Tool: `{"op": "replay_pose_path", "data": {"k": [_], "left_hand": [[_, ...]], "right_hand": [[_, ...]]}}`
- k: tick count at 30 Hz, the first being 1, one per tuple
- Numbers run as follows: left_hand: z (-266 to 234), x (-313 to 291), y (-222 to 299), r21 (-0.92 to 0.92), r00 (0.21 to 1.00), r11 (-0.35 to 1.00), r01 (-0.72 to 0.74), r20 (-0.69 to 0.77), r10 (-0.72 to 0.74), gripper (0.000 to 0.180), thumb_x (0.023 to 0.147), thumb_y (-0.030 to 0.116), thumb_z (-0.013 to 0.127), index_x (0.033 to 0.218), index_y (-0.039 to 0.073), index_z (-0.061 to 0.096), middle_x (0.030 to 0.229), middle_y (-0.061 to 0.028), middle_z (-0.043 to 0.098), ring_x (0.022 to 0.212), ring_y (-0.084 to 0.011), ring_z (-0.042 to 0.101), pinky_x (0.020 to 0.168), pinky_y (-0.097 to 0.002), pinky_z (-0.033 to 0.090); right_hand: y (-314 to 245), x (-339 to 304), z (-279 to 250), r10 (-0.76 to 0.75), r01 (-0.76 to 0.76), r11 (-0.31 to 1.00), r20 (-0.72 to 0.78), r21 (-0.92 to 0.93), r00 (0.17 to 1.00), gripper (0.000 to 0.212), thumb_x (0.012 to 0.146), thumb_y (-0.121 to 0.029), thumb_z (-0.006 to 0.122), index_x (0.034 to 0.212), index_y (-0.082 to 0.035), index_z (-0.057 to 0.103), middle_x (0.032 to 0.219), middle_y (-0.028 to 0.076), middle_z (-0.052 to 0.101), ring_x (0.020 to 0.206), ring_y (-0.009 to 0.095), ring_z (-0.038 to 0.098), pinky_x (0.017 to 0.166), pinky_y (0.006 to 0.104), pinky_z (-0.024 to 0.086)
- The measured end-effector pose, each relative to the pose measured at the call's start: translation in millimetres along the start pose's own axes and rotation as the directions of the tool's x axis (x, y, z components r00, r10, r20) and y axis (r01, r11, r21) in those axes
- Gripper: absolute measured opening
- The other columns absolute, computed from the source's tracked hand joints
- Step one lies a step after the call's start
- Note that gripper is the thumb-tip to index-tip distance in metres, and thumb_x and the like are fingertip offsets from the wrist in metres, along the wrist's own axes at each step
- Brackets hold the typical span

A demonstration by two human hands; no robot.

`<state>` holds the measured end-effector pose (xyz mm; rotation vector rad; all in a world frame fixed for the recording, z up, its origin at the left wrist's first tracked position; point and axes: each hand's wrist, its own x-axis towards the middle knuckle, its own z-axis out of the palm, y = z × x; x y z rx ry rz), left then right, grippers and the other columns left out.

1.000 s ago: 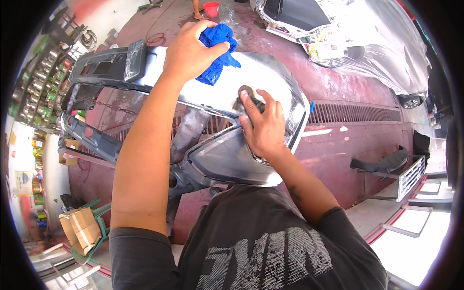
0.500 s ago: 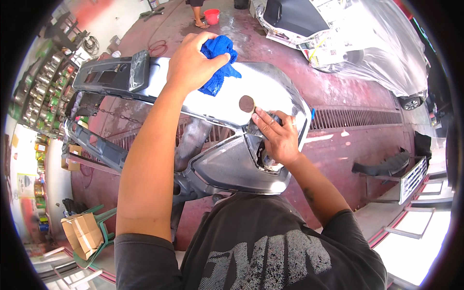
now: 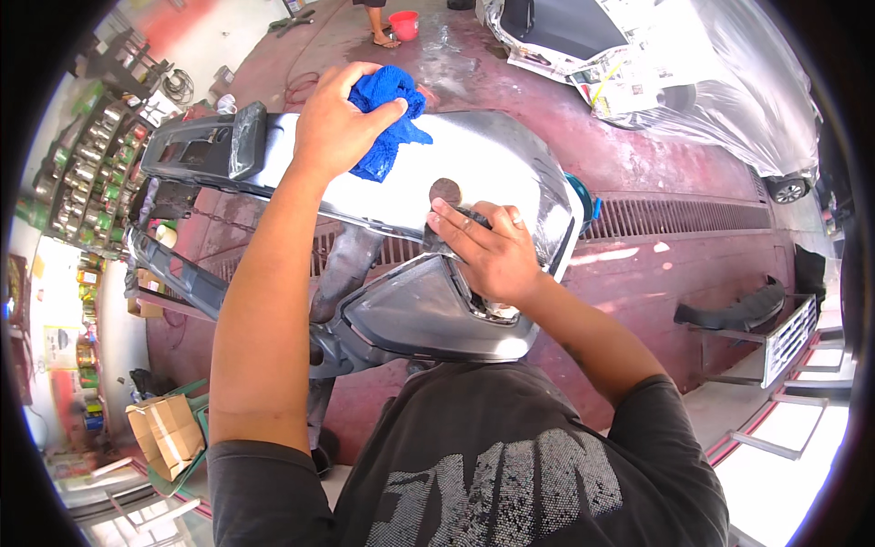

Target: The person uses a small sanding block to rub the surface of a silver car bumper, then wipes the area with a blue cloth. They repeat this sanding and wiping process across different sections of the bumper's surface.

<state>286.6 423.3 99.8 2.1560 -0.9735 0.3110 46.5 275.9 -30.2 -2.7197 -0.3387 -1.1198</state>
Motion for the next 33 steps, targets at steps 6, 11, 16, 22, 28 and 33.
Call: {"op": "replay_pose_path", "data": {"k": [6,11,16,22,28,33], "left_hand": [[3.1,3.9,-8.4,-0.024,1.000,0.999,0.026,-0.004,-0.026,0.058,0.086,0.045,0.093,0.134,0.016,0.079,0.125,-0.0132,0.074,0.119,-0.0330,0.075,0.102,-0.0455,0.059],[1.7,0.2,-9.2,0.018,1.000,1.000,0.007,-0.026,-0.006,0.056,0.088,0.038,0.093,0.135,0.010,0.078,0.128,-0.0147,0.075,0.119,-0.0320,0.076,0.103,-0.0436,0.059],[2.3,0.5,-2.0,0.031,0.999,1.000,0.002,-0.034,-0.001,0.056,0.089,0.036,0.094,0.134,0.007,0.077,0.129,-0.0152,0.076,0.118,-0.0316,0.077,0.104,-0.0420,0.059],[-2.5,-1.4,-3.6,0.038,0.999,0.999,0.030,-0.027,-0.029,0.057,0.089,0.037,0.094,0.134,0.007,0.077,0.130,-0.0151,0.076,0.119,-0.0313,0.077,0.104,-0.0417,0.059],[3.2,2.5,-5.9,0.036,0.999,0.999,0.006,-0.032,-0.005,0.057,0.089,0.037,0.094,0.134,0.008,0.077,0.131,-0.0149,0.076,0.119,-0.0314,0.077,0.104,-0.0419,0.059],[2.5,1.5,-6.1,0.002,1.000,1.000,0.021,-0.018,-0.021,0.057,0.089,0.038,0.093,0.136,0.010,0.078,0.132,-0.0156,0.077,0.120,-0.0317,0.077,0.105,-0.0427,0.060]], "right_hand": [[17.6,-15.2,-9.1,-0.061,0.062,0.998,0.060,-0.020,0.996,0.079,0.072,-0.011,0.083,0.150,-0.019,0.075,0.165,-0.005,0.067,0.114,0.024,0.062,0.094,0.0411,0.048],[23.5,-21.0,-9.4,-0.059,0.058,0.998,0.095,0.021,0.994,0.077,0.075,-0.011,0.083,0.152,-0.019,0.074,0.165,-0.005,0.067,0.117,0.025,0.062,0.094,0.0416,0.049],[3.6,-6.3,2.2,-0.053,0.053,0.998,-0.011,-0.017,0.999,0.069,0.078,-0.013,0.080,0.147,-0.018,0.076,0.163,-0.005,0.069,0.116,0.024,0.063,0.096,0.0400,0.049],[18.5,-22.6,-3.5,-0.085,0.090,0.992,0.057,-0.093,0.995,0.067,0.080,-0.017,0.080,0.147,-0.019,0.076,0.164,-0.002,0.068,0.116,0.023,0.062,0.095,0.0405,0.049],[-12.1,-0.3,-0.9,0.052,-0.052,0.999,-0.006,-0.008,0.999,0.068,0.083,-0.018,0.082,0.150,-0.018,0.073,0.164,0.000,0.067,0.119,0.025,0.063,0.095,0.0439,0.050],[1.5,-35.1,-41.1,0.238,-0.219,0.928,-0.026,0.300,0.971,0.086,0.082,-0.027,0.086,0.163,-0.010,0.063,0.087,0.009,0.080,0.076,0.031,0.075,0.072,0.0457,0.059]]}}
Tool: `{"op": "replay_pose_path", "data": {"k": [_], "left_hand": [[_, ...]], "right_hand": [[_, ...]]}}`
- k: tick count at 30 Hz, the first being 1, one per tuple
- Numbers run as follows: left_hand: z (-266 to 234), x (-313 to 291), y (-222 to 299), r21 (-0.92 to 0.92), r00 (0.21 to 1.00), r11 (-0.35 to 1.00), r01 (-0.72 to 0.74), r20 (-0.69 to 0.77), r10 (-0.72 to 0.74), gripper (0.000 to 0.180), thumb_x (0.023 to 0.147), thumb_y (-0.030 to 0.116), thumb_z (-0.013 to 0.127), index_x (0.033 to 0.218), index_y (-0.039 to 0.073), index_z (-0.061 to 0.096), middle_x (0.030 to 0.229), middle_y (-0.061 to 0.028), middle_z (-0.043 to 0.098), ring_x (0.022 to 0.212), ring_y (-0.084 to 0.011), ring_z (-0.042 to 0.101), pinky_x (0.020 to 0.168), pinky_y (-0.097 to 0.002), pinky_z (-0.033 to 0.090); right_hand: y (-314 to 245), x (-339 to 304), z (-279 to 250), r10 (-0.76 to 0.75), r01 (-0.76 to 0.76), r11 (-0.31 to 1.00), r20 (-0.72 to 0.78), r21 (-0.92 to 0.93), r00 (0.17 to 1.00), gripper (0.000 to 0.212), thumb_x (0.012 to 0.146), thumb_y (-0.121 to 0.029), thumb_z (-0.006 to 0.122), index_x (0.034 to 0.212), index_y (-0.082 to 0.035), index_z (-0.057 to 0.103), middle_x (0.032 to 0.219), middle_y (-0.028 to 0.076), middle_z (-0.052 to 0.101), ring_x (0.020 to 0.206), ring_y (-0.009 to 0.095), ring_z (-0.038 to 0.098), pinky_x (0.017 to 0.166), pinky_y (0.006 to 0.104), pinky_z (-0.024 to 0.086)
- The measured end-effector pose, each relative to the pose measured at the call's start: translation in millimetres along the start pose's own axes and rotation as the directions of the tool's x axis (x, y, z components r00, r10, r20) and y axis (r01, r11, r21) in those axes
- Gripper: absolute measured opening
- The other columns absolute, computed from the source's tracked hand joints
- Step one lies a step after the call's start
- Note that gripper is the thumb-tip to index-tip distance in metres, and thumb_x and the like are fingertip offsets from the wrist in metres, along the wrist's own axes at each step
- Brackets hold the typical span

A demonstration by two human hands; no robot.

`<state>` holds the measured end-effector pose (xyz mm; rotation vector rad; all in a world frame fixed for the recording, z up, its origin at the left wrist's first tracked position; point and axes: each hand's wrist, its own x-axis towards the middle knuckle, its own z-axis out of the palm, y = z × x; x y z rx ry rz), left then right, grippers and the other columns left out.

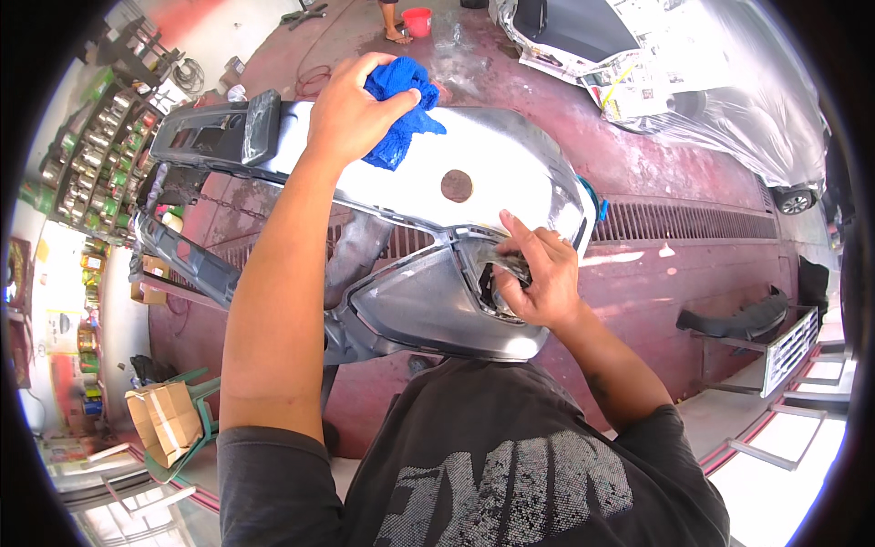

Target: The person uses a small sanding block to rub the surface of a silver car bumper, then wipes the area with a blue cloth. They repeat this sanding and wiping process across different sections of the bumper's surface.

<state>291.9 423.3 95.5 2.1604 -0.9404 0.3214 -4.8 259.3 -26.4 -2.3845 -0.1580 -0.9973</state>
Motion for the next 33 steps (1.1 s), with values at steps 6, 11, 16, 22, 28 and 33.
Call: {"op": "replay_pose_path", "data": {"k": [6,11,16,22,28,33], "left_hand": [[-1.1,-1.9,-0.1,0.037,1.000,0.999,0.000,-0.008,0.001,0.058,0.088,0.039,0.093,0.137,0.011,0.078,0.133,-0.0154,0.078,0.121,-0.0313,0.078,0.104,-0.0431,0.060],[-1.0,-0.1,0.0,0.019,1.000,1.000,-0.012,-0.008,0.012,0.059,0.089,0.037,0.094,0.137,0.008,0.077,0.133,-0.0151,0.078,0.118,-0.0294,0.079,0.102,-0.0417,0.061],[-0.9,-1.2,-1.5,0.003,1.000,1.000,-0.025,-0.008,0.025,0.059,0.090,0.036,0.094,0.137,0.007,0.076,0.132,-0.0147,0.078,0.116,-0.0286,0.080,0.100,-0.0408,0.062],[-1.1,-0.8,-2.3,-0.057,0.999,0.998,0.028,0.035,-0.026,0.059,0.088,0.045,0.091,0.137,0.016,0.078,0.133,-0.0141,0.072,0.123,-0.0327,0.074,0.105,-0.0448,0.058],[-3.8,-1.8,-1.5,-0.010,1.000,1.000,0.004,0.008,-0.004,0.057,0.090,0.036,0.094,0.135,0.007,0.077,0.128,-0.0145,0.080,0.112,-0.0277,0.080,0.098,-0.0405,0.062],[0.4,2.6,0.6,-0.026,1.000,1.000,0.004,0.022,-0.003,0.059,0.088,0.044,0.092,0.136,0.014,0.078,0.130,-0.0131,0.074,0.121,-0.0330,0.076,0.104,-0.0448,0.059]], "right_hand": [[-39.7,38.7,16.1,0.258,-0.124,0.948,0.477,-0.294,0.840,0.102,0.093,-0.043,0.077,0.178,-0.002,0.036,0.073,0.015,0.075,0.062,0.041,0.073,0.065,0.0524,0.060],[-61.2,55.2,26.4,0.315,-0.140,0.925,0.506,-0.354,0.802,0.108,0.092,-0.046,0.077,0.179,-0.002,0.031,0.067,0.015,0.072,0.061,0.041,0.073,0.062,0.0547,0.060],[-56.4,47.2,3.4,0.382,-0.164,0.911,0.620,-0.379,0.686,0.104,0.094,-0.047,0.074,0.181,-0.011,0.032,0.073,0.018,0.075,0.066,0.040,0.077,0.067,0.0551,0.062],[-26.8,22.3,-26.1,0.323,-0.251,0.944,0.440,-0.215,0.838,0.071,0.098,-0.036,0.074,0.165,-0.018,0.060,0.100,0.018,0.081,0.082,0.041,0.080,0.075,0.0523,0.063],[-11.6,27.5,-7.8,-0.041,0.053,0.992,0.108,-0.113,0.993,0.075,0.077,-0.005,0.085,0.151,-0.011,0.072,0.140,0.013,0.074,0.114,0.034,0.071,0.096,0.0490,0.057],[12.7,-8.1,39.8,-0.008,0.020,0.952,0.039,-0.307,0.999,0.094,0.064,-0.005,0.087,0.157,-0.014,0.070,0.159,0.011,0.063,0.124,0.036,0.063,0.105,0.0536,0.051]]}}
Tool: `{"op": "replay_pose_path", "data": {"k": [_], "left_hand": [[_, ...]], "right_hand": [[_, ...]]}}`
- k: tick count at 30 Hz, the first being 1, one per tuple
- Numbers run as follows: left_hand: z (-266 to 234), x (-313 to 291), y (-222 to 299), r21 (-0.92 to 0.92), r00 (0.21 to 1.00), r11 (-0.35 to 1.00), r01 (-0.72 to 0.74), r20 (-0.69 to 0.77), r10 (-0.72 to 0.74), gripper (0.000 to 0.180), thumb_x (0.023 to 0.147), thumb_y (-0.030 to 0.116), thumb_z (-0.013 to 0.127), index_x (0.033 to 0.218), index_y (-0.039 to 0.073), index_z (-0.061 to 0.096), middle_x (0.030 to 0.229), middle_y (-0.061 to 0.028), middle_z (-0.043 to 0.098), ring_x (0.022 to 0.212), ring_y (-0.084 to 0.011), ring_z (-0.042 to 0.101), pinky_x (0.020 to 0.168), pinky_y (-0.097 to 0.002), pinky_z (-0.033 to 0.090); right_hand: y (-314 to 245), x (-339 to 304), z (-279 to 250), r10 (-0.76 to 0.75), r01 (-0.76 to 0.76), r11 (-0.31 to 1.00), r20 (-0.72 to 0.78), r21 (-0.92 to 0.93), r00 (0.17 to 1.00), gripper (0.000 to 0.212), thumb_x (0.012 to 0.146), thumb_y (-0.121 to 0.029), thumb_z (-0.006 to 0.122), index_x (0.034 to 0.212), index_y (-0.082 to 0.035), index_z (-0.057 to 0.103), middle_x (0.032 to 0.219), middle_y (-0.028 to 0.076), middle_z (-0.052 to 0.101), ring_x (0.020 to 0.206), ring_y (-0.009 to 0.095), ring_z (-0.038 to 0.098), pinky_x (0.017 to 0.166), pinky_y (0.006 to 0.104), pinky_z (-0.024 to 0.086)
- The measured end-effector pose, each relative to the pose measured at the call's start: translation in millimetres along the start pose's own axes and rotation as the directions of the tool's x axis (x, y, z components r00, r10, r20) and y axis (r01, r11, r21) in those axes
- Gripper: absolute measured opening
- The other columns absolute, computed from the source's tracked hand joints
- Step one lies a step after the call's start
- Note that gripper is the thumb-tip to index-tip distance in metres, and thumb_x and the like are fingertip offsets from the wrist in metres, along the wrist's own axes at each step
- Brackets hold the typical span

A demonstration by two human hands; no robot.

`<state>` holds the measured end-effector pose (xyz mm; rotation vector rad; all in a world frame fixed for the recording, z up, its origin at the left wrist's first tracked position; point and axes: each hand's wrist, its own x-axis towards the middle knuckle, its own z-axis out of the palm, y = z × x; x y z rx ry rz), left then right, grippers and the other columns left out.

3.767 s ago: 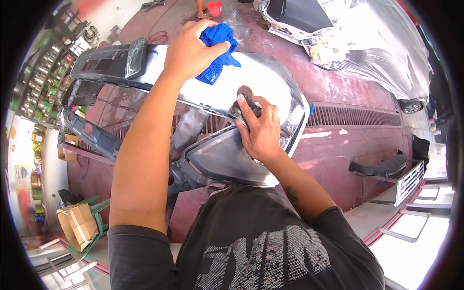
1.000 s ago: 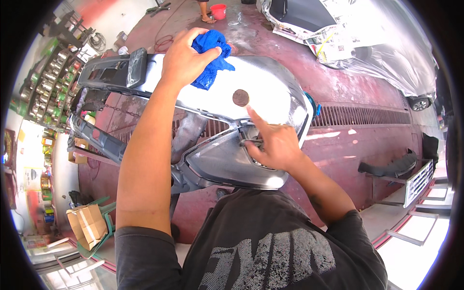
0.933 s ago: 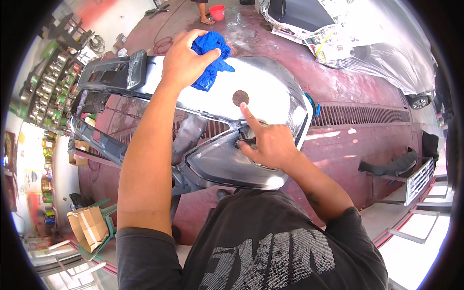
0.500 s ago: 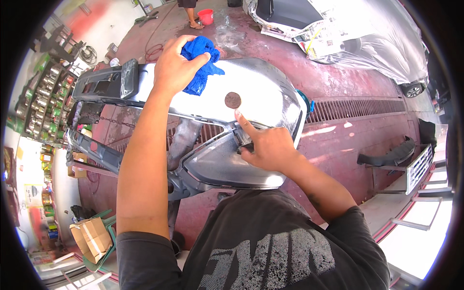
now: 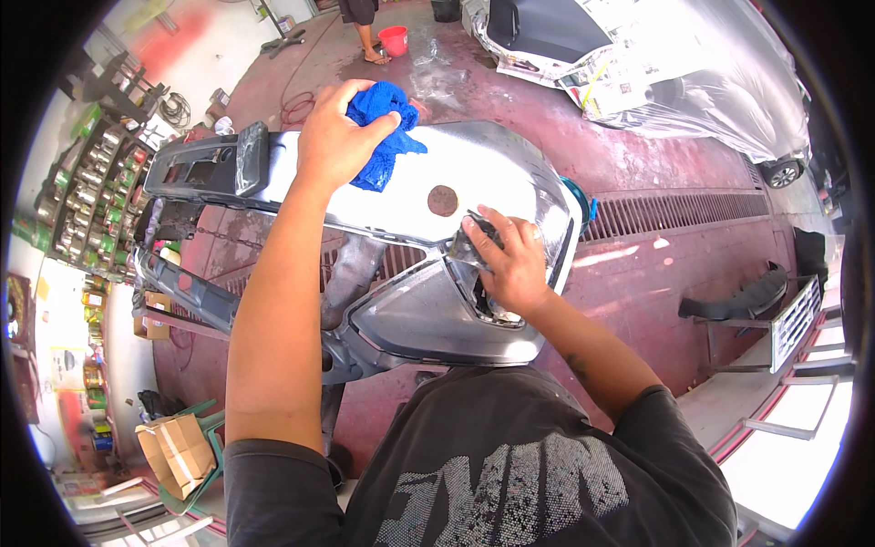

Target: The person uses a small sanding block to rub the surface of a silver car bumper, then wipes the area with a blue cloth. They repeat this sanding and wiping process across different sections of the bumper's surface.

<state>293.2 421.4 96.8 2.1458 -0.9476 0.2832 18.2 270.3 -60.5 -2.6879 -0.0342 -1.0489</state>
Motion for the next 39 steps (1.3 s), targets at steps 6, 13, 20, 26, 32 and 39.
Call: {"op": "replay_pose_path", "data": {"k": [6,13,20,26,32,39], "left_hand": [[-3.1,-4.1,-7.3,-0.023,1.000,1.000,0.011,-0.017,-0.012,0.060,0.087,0.045,0.093,0.136,0.014,0.078,0.128,-0.0131,0.075,0.119,-0.0327,0.076,0.103,-0.0443,0.059],[0.0,-2.8,4.5,0.024,1.000,0.999,-0.025,-0.019,0.025,0.057,0.090,0.035,0.094,0.135,0.005,0.077,0.131,-0.0146,0.078,0.116,-0.0273,0.079,0.100,-0.0402,0.061],[-2.0,-4.5,-2.6,-0.013,1.000,1.000,0.014,-0.014,-0.015,0.056,0.087,0.044,0.092,0.134,0.017,0.079,0.128,-0.0128,0.074,0.119,-0.0328,0.076,0.102,-0.0447,0.059],[-1.7,-2.6,-7.9,-0.041,0.999,0.998,-0.038,-0.034,0.037,0.056,0.086,0.044,0.092,0.134,0.017,0.079,0.127,-0.0125,0.074,0.117,-0.0332,0.076,0.102,-0.0451,0.060],[-6.1,-5.6,6.1,0.020,0.999,0.999,-0.027,-0.024,0.027,0.056,0.089,0.039,0.094,0.134,0.010,0.078,0.129,-0.0140,0.075,0.120,-0.0310,0.076,0.104,-0.0421,0.058],[-3.4,-7.3,5.8,0.016,0.998,0.999,-0.045,-0.042,0.045,0.055,0.089,0.038,0.093,0.134,0.011,0.078,0.128,-0.0125,0.075,0.118,-0.0313,0.077,0.102,-0.0430,0.059]], "right_hand": [[-37.3,32.0,14.1,-0.016,0.016,1.000,0.005,0.000,1.000,0.087,0.072,-0.015,0.088,0.157,-0.021,0.069,0.160,0.007,0.059,0.123,0.033,0.062,0.103,0.0542,0.052],[-13.7,17.7,7.7,-0.058,0.058,0.998,0.030,-0.007,0.998,0.096,0.066,-0.009,0.090,0.159,-0.021,0.069,0.159,0.008,0.060,0.118,0.034,0.061,0.102,0.0511,0.050],[-2.1,10.0,7.4,-0.067,0.071,0.995,0.063,-0.070,0.996,0.083,0.075,-0.013,0.085,0.156,-0.020,0.070,0.159,0.005,0.059,0.120,0.032,0.061,0.103,0.0512,0.052],[-56.4,56.9,10.9,-0.023,0.032,0.990,-0.067,0.135,0.998,0.079,0.077,-0.006,0.081,0.154,-0.017,0.072,0.151,0.006,0.068,0.110,0.033,0.063,0.098,0.0481,0.055],[-4.4,31.6,-28.0,-0.025,0.029,0.998,-0.080,0.054,0.996,0.067,0.074,0.002,0.081,0.139,-0.015,0.081,0.143,0.001,0.081,0.104,0.030,0.063,0.094,0.0433,0.054],[-52.0,34.3,-5.4,0.133,-0.125,0.983,-0.049,0.133,0.990,0.046,0.094,-0.008,0.080,0.140,-0.011,0.081,0.135,0.007,0.082,0.097,0.029,0.062,0.091,0.0415,0.053]]}}
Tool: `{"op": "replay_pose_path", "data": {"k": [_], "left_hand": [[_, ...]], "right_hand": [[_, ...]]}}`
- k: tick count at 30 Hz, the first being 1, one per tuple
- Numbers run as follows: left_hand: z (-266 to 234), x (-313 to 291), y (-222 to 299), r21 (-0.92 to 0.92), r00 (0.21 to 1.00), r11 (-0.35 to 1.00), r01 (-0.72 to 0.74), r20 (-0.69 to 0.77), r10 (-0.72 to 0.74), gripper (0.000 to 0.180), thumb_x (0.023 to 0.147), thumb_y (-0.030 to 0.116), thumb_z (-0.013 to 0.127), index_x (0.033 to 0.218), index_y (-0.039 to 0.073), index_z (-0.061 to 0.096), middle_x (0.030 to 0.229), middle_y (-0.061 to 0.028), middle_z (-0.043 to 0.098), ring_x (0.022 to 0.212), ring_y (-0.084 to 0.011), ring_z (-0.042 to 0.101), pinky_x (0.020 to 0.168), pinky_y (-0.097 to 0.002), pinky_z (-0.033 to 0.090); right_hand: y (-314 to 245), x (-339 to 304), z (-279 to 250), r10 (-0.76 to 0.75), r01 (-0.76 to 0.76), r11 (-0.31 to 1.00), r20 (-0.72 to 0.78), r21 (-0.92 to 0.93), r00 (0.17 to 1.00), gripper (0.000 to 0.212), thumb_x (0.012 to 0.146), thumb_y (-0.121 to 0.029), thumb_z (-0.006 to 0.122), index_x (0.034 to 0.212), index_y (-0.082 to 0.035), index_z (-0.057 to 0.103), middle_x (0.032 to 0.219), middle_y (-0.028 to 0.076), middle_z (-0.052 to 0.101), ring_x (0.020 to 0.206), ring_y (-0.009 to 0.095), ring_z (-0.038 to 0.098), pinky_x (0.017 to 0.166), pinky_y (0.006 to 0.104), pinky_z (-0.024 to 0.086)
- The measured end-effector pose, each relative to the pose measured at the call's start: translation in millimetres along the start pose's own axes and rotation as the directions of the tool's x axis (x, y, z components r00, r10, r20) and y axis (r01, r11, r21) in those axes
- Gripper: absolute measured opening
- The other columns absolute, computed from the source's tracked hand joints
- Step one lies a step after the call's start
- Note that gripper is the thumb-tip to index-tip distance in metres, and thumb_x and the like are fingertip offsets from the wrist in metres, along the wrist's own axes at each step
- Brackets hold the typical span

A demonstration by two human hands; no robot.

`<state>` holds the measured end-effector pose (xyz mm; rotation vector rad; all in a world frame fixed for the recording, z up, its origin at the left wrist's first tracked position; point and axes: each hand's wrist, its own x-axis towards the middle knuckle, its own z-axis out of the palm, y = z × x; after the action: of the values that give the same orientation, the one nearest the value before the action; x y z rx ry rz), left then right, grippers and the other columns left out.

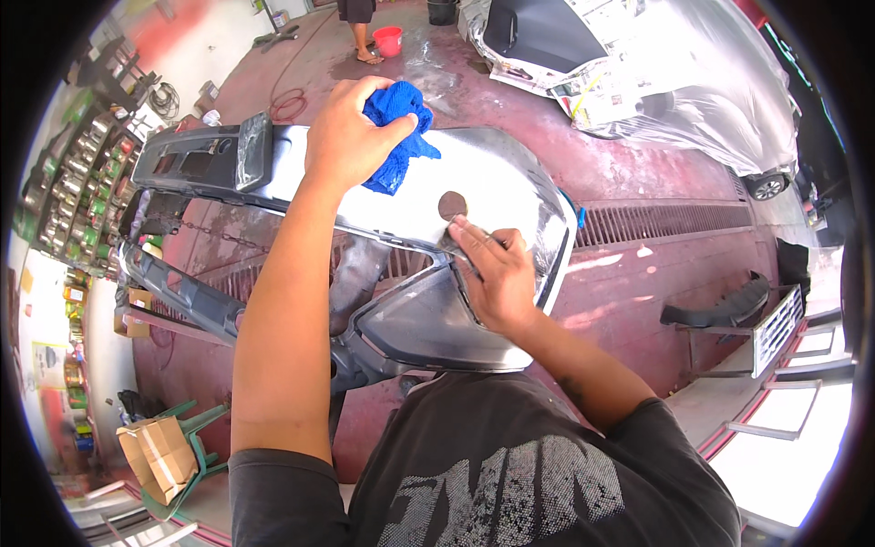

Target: The person uses a small sanding block to rub the surface of a silver car bumper, then wipes the area with a blue cloth. They repeat this sanding and wiping process across different sections of the bumper's surface.

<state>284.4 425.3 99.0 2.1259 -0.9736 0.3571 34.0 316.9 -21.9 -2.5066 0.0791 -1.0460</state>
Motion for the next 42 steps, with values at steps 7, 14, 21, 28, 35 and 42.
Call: {"op": "replay_pose_path", "data": {"k": [7,14,21,28,35,42], "left_hand": [[-2.9,-1.4,2.2,0.016,0.999,1.000,0.021,0.024,-0.021,0.057,0.089,0.041,0.092,0.135,0.012,0.078,0.131,-0.0120,0.074,0.120,-0.0310,0.076,0.102,-0.0435,0.059],[-1.7,-0.7,1.9,-0.008,0.996,0.997,0.082,0.042,-0.082,0.054,0.087,0.047,0.089,0.133,0.021,0.079,0.132,-0.0095,0.073,0.122,-0.0341,0.076,0.103,-0.0484,0.060],[-0.2,3.3,-1.5,-0.023,0.998,0.999,0.039,0.046,-0.038,0.054,0.087,0.046,0.089,0.134,0.022,0.079,0.133,-0.0089,0.073,0.122,-0.0345,0.076,0.103,-0.0481,0.060],[-9.2,-5.2,8.7,-0.003,0.996,0.998,0.065,0.057,-0.065,0.055,0.089,0.041,0.091,0.136,0.016,0.078,0.130,-0.0128,0.073,0.121,-0.0339,0.076,0.103,-0.0451,0.059],[-6.8,-2.2,5.6,-0.017,0.997,0.998,0.052,0.064,-0.051,0.056,0.087,0.040,0.090,0.137,0.018,0.077,0.134,-0.0105,0.073,0.122,-0.0341,0.075,0.104,-0.0454,0.059],[-10.5,-0.8,8.9,-0.003,0.994,0.997,0.079,0.079,-0.079,0.055,0.087,0.040,0.087,0.137,0.019,0.077,0.133,-0.0103,0.072,0.119,-0.0341,0.075,0.101,-0.0450,0.059]], "right_hand": [[-47.3,31.5,15.4,0.648,-0.667,0.523,0.262,0.530,0.716,0.032,0.113,-0.021,0.070,0.139,-0.004,0.079,0.104,0.012,0.081,0.092,0.030,0.063,0.089,0.0433,0.055],[-42.7,18.6,3.5,0.336,-0.343,0.924,0.068,0.170,0.939,0.036,0.110,-0.020,0.072,0.142,-0.007,0.078,0.136,0.014,0.082,0.093,0.033,0.063,0.092,0.0462,0.056],[-66.0,30.4,41.9,0.542,-0.491,0.805,-0.076,0.334,0.837,0.041,0.110,-0.021,0.072,0.148,-0.006,0.075,0.126,0.017,0.082,0.098,0.032,0.064,0.094,0.0442,0.055],[-2.8,12.5,-32.0,-0.099,0.141,0.970,0.207,-0.197,0.973,0.047,0.095,-0.013,0.083,0.142,-0.010,0.079,0.148,0.002,0.079,0.096,0.029,0.064,0.093,0.0417,0.054],[28.7,40.3,-46.0,-0.232,0.295,0.946,0.357,-0.134,0.905,0.053,0.092,-0.012,0.085,0.144,-0.012,0.077,0.143,-0.002,0.079,0.104,0.026,0.065,0.091,0.0418,0.054],[67.9,148.7,-65.1,-0.651,0.974,0.127,0.725,-0.189,0.225,0.045,0.098,-0.027,0.070,0.142,-0.024,0.077,0.158,-0.014,0.066,0.125,0.016,0.057,0.107,0.0357,0.047]]}}
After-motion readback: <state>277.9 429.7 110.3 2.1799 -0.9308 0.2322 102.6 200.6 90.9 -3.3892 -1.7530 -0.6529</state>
